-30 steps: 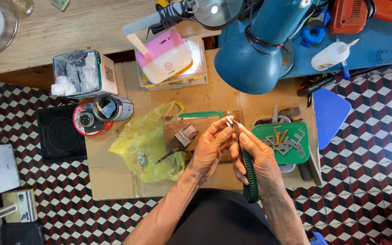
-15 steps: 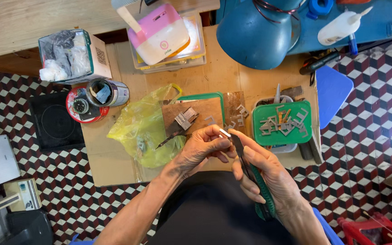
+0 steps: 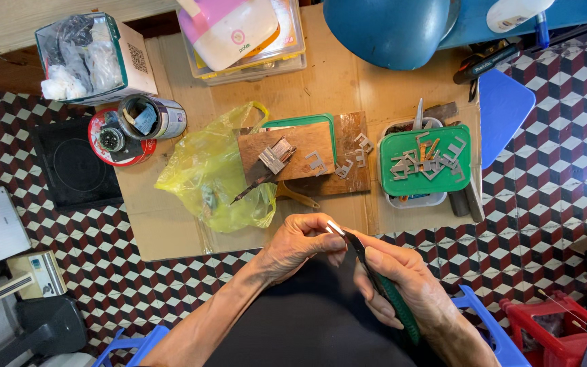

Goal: The person assembles small metal pieces into a rectangular frame, then uses a green-handled tool to adjust or secure the components. The person handles multiple metal parts and places them on a wooden board and into a green tray.

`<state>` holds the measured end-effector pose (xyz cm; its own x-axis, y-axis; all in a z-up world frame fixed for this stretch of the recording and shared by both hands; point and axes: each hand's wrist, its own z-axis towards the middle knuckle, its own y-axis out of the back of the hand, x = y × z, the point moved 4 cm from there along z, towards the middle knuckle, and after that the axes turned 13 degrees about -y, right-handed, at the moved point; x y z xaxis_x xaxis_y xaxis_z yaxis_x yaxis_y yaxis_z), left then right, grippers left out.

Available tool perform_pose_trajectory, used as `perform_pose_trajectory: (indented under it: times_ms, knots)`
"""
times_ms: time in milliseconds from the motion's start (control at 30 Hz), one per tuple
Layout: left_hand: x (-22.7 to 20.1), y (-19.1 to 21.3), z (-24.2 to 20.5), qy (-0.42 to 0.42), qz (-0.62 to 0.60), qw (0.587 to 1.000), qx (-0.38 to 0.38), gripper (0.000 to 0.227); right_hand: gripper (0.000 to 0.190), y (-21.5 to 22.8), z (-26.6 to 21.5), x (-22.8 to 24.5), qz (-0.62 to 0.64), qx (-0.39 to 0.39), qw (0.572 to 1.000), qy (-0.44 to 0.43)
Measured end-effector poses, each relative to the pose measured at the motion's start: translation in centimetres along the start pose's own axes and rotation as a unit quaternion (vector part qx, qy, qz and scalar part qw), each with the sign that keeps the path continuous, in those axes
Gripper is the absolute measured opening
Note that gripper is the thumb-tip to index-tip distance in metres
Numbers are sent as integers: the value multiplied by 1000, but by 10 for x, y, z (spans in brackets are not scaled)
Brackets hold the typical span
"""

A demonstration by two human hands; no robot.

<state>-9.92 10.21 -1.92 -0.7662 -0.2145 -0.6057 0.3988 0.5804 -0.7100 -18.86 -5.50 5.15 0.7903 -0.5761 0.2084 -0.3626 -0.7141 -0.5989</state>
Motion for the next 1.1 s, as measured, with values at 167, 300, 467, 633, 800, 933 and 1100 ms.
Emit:
perform_pose_trajectory:
  times_ms: [167, 300, 467, 633, 800, 933, 1100]
  knots:
    - [3, 1, -3, -40, 42, 998, 10, 20, 61, 6, 2, -11, 60, 13, 998, -6]
    - [7, 0, -3, -20, 40, 999, 0, 19, 60, 11, 0, -11, 23, -10, 1000, 5]
    - [14, -8, 0, -30, 39, 999, 2, 18, 61, 11, -3, -10, 34, -4, 999, 16]
    - [5, -3, 7, -67, 122, 990, 15, 16, 60, 11, -3, -12, 111, 31, 993, -1]
    - [-2, -4, 9, -67, 133, 988, 42, 13, 59, 11, -5, -10, 82, 31, 996, 13]
    - [3, -10, 7, -65, 106, 992, 13, 13, 57, 16, -9, -10, 0, -91, 996, 21]
    - [5, -8, 7, -70, 123, 990, -15, 14, 56, 17, -6, -10, -50, -154, 987, 23]
